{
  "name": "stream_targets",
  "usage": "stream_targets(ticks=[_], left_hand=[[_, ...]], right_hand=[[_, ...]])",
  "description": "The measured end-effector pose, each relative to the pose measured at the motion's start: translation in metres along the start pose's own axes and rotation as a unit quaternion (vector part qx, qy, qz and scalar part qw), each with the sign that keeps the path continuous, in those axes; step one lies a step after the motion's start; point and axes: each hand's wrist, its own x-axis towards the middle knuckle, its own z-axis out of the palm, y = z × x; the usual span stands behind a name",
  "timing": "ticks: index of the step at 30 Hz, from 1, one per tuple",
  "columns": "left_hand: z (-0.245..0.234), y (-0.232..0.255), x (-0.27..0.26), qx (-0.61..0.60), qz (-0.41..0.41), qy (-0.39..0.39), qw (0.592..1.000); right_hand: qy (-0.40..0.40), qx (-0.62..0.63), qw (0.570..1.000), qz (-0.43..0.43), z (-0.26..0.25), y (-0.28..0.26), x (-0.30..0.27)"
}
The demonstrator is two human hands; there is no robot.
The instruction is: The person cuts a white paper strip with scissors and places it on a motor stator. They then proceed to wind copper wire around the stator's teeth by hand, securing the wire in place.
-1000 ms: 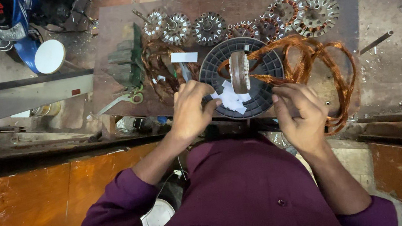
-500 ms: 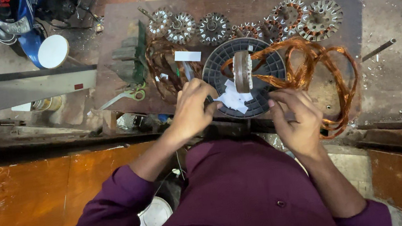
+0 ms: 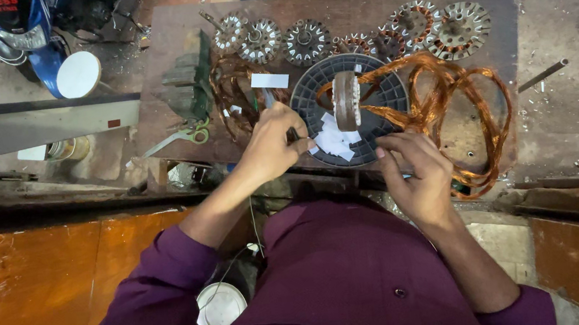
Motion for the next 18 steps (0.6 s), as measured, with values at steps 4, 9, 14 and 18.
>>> stream_targets(ticks=[4,9,14,18], left_hand=[[-0.004,0.002,0.002,-0.064,0.003,0.049,0.997],[0.005,0.036,-0.014,-0.293,-0.088,0.081,0.949],[0.014,0.067,-0.029,-0.462,-0.109,0.014,0.88],[0.006,0.073,-0.029,-0.463,-0.093,-0.03,0.881]], right_hand=[[0.006,0.0,1.0,-0.017,0.0,-0.008,0.004],[-0.006,0.007,0.997,-0.071,0.006,-0.024,0.01],[-0.023,0.018,0.998,-0.06,0.01,-0.036,0.016],[-0.032,0.068,0.997,0.012,0.004,-0.037,0.013]])
